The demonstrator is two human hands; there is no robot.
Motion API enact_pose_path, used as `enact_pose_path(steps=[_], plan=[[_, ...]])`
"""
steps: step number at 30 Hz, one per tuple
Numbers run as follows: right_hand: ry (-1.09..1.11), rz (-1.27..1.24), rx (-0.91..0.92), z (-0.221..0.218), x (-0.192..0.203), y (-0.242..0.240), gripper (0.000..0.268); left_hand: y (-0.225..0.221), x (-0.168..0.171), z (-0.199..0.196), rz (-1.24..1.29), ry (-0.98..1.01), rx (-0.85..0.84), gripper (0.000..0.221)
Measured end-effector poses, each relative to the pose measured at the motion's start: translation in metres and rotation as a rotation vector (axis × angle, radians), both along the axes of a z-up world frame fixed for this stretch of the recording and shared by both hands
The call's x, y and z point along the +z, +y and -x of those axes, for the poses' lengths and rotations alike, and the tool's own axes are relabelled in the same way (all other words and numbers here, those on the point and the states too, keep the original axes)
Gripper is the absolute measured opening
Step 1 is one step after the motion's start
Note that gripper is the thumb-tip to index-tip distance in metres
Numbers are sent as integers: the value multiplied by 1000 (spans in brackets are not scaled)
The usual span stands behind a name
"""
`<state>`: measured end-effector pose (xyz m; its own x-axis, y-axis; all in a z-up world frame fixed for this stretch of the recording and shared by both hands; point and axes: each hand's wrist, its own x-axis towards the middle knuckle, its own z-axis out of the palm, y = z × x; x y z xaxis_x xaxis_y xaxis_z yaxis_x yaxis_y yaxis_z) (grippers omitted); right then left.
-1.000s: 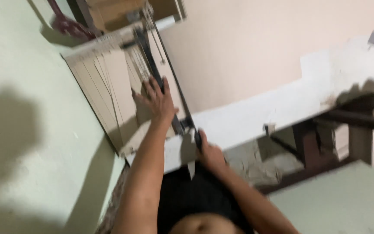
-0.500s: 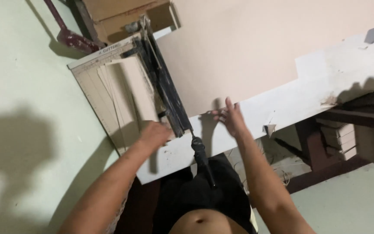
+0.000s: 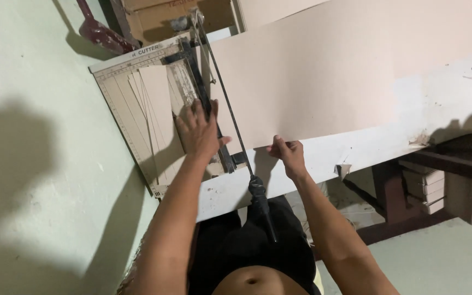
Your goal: Using a manual paper trimmer to cut cardboard sheets into smaller pieces.
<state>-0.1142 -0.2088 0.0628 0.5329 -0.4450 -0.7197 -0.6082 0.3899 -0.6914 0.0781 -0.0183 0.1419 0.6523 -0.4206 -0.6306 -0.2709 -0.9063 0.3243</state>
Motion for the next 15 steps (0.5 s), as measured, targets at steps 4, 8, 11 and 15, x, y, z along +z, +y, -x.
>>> enact_pose_path(steps=[4, 8, 11, 15], plan=[[237, 54, 277, -14, 22, -11, 40, -17, -39, 8, -222, 32, -11, 113], [319, 373, 863, -30, 151, 23, 50, -22, -64, 9, -388, 19, -83, 118], [424, 380, 1087, -34, 255, 80, 102, -17, -65, 11, -318, 21, -80, 118], [476, 480, 1133, 37, 93, 113, 81, -23, -69, 11, -304, 8, -23, 124]])
